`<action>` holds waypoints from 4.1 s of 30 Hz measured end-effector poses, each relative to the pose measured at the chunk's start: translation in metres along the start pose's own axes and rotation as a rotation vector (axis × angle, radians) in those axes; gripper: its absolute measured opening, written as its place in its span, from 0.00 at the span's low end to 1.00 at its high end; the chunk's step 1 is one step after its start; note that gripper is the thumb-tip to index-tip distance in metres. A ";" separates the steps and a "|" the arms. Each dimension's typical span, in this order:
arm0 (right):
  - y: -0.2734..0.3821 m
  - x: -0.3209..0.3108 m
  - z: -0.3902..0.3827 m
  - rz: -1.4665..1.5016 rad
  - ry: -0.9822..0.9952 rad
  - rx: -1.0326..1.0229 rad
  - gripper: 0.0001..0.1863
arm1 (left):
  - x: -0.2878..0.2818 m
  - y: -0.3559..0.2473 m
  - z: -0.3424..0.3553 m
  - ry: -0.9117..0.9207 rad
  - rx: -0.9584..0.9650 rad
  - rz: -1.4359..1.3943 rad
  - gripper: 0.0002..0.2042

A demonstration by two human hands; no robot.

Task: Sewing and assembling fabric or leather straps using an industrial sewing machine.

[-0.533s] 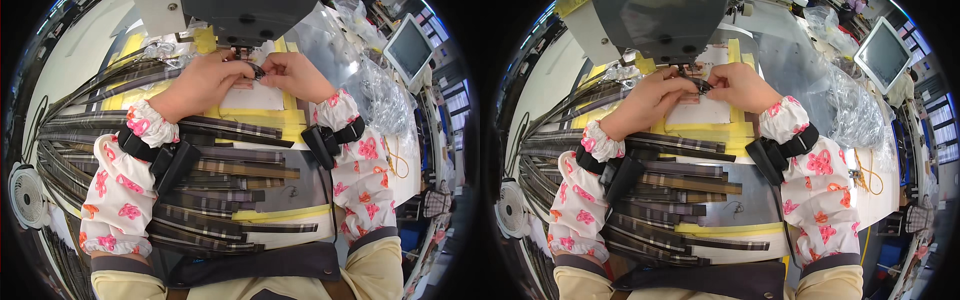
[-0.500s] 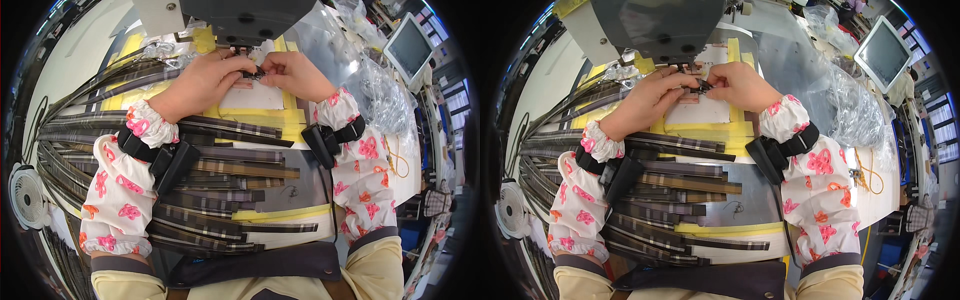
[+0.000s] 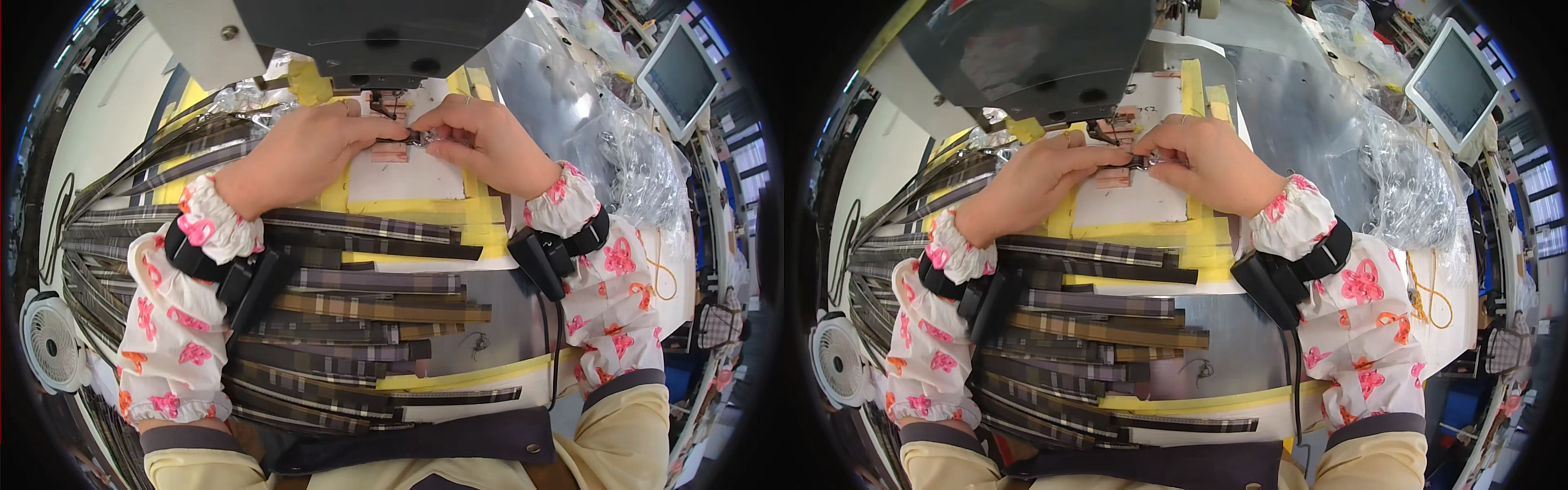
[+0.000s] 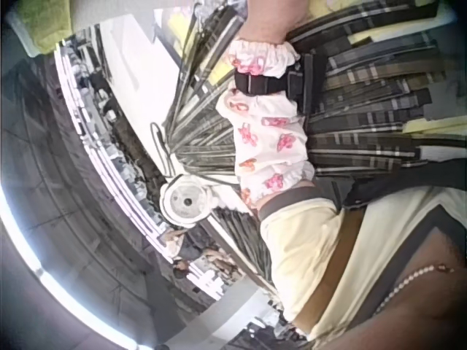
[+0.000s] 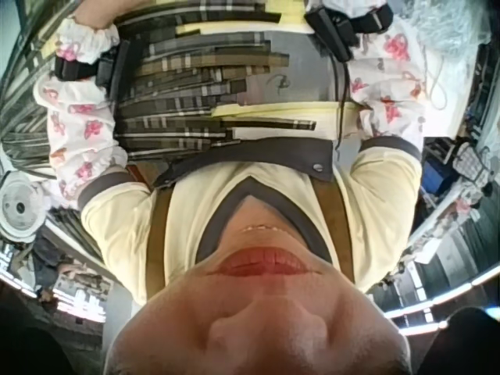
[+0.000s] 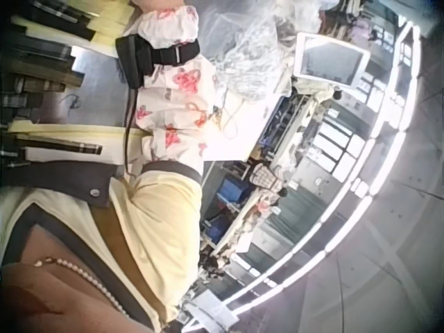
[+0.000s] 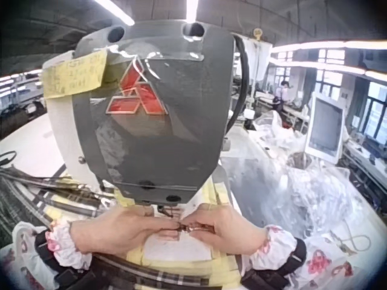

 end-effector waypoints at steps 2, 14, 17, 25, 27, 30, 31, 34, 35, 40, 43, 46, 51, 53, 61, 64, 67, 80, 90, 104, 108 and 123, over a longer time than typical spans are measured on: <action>-0.001 0.001 -0.001 -0.077 -0.035 -0.155 0.13 | 0.000 -0.002 0.001 0.014 -0.021 0.018 0.16; 0.009 0.004 -0.002 -0.425 -0.045 -0.291 0.13 | -0.006 -0.001 -0.002 0.028 0.025 0.170 0.20; 0.001 0.004 -0.005 -0.277 -0.061 -0.252 0.13 | -0.007 -0.003 0.000 0.020 0.057 0.182 0.20; -0.002 0.005 -0.006 -0.181 -0.060 -0.273 0.15 | -0.007 -0.004 -0.003 0.023 0.027 0.186 0.19; 0.000 0.006 -0.007 -0.212 -0.045 -0.251 0.15 | -0.005 -0.003 -0.004 0.029 0.018 0.171 0.18; 0.002 0.006 -0.007 -0.209 -0.077 -0.267 0.15 | -0.001 0.000 -0.005 -0.072 0.021 0.108 0.15; 0.003 0.004 -0.007 -0.204 -0.060 -0.264 0.15 | -0.002 0.001 -0.005 -0.086 0.026 0.094 0.14; 0.000 0.005 -0.006 -0.235 -0.057 -0.263 0.14 | 0.003 0.006 -0.003 -0.100 0.050 0.057 0.12; 0.001 0.005 -0.006 -0.269 -0.068 -0.273 0.13 | 0.003 0.005 -0.002 -0.102 0.063 0.040 0.12; 0.014 0.006 -0.007 -0.575 -0.070 -0.274 0.14 | 0.002 0.002 0.002 -0.079 0.067 0.072 0.12; 0.022 0.014 -0.005 -0.740 -0.071 -0.312 0.14 | 0.001 0.004 -0.001 -0.077 0.076 0.089 0.12; 0.021 0.016 -0.004 -0.761 -0.078 -0.314 0.13 | -0.002 -0.001 -0.003 -0.077 0.095 0.154 0.12; 0.024 0.013 -0.006 -0.769 -0.074 -0.307 0.12 | -0.006 -0.014 -0.012 -0.202 0.126 0.252 0.11; 0.028 0.012 -0.006 -0.772 -0.094 -0.314 0.11 | -0.009 -0.015 -0.014 -0.186 0.118 0.269 0.11; 0.027 0.011 -0.006 -0.776 -0.079 -0.293 0.09 | -0.007 -0.023 -0.018 -0.095 0.091 0.276 0.15; 0.025 0.008 -0.006 -0.786 -0.080 -0.281 0.09 | -0.006 -0.025 -0.015 -0.013 0.095 0.279 0.17; 0.024 0.009 -0.003 -0.778 -0.061 -0.276 0.10 | -0.005 -0.022 -0.017 0.010 0.050 0.341 0.19; 0.021 0.006 0.002 -0.767 -0.037 -0.242 0.16 | -0.005 -0.017 -0.016 -0.025 0.062 0.341 0.21; 0.015 0.007 0.003 -0.776 -0.057 -0.244 0.18 | -0.003 -0.011 -0.014 -0.087 0.116 0.302 0.21; 0.016 0.006 0.003 -0.754 -0.026 -0.235 0.20 | -0.006 -0.012 -0.014 -0.033 0.091 0.262 0.20; 0.016 0.006 0.004 -0.746 -0.028 -0.242 0.19 | -0.006 -0.011 -0.015 -0.030 0.069 0.239 0.20; 0.020 0.006 0.005 -0.754 0.000 -0.230 0.18 | -0.005 -0.017 -0.018 -0.019 0.086 0.301 0.18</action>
Point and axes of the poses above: each hand's wrist, its own z-axis towards the middle knuckle, its own x-axis out of the palm, y = z × x, the point moved 2 cm from there along z, towards the middle knuckle
